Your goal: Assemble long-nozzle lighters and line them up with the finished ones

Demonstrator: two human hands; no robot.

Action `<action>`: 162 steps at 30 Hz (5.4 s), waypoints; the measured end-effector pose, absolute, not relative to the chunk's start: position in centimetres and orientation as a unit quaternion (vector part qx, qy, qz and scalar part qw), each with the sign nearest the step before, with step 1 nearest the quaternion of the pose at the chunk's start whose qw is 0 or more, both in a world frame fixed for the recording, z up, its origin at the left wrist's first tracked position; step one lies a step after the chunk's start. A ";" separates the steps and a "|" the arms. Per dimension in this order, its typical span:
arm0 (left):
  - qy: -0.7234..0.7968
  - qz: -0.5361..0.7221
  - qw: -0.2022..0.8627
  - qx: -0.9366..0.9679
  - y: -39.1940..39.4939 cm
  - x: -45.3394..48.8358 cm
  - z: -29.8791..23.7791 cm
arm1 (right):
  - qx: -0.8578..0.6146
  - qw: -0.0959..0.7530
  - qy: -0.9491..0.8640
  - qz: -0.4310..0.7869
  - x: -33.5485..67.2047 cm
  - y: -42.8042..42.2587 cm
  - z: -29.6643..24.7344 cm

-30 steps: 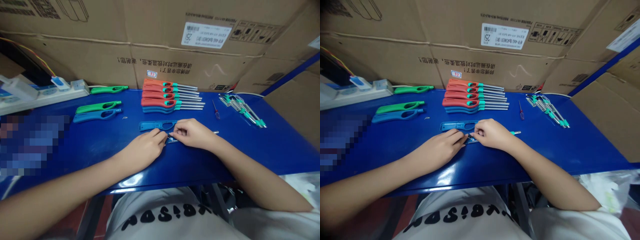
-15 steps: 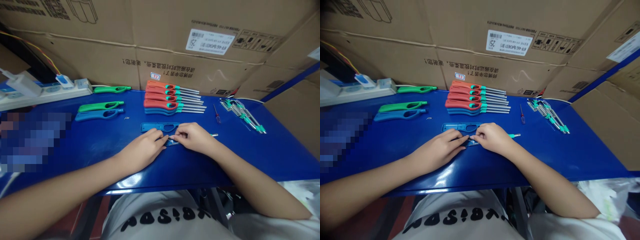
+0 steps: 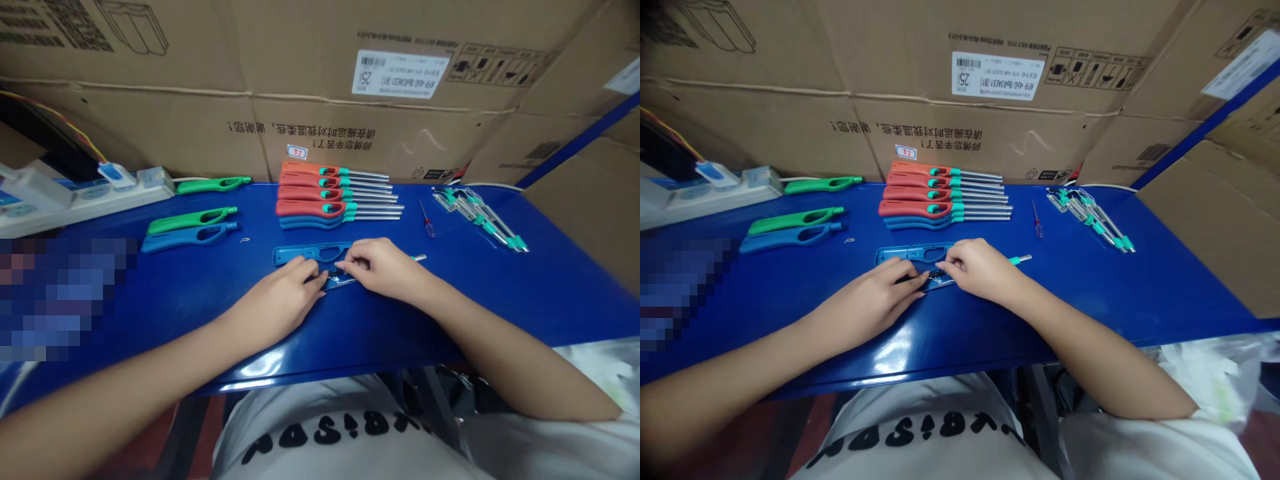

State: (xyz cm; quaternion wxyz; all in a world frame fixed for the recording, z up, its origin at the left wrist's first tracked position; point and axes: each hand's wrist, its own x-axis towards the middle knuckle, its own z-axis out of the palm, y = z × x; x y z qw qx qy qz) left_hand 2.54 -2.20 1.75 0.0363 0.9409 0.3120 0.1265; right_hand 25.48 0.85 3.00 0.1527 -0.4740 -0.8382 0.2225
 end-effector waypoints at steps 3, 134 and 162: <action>0.316 0.112 0.036 0.941 -2.2 2.3 2.0 | -0.437 0.189 -0.844 0.248 26.4 1.1 3.4; 0.319 0.092 0.096 0.938 -2.2 0.9 3.1 | -0.274 0.116 -0.920 0.256 26.8 1.3 3.0; 0.320 0.089 0.095 0.938 -2.3 1.0 3.1 | -0.270 0.129 -0.916 0.267 27.3 1.3 3.2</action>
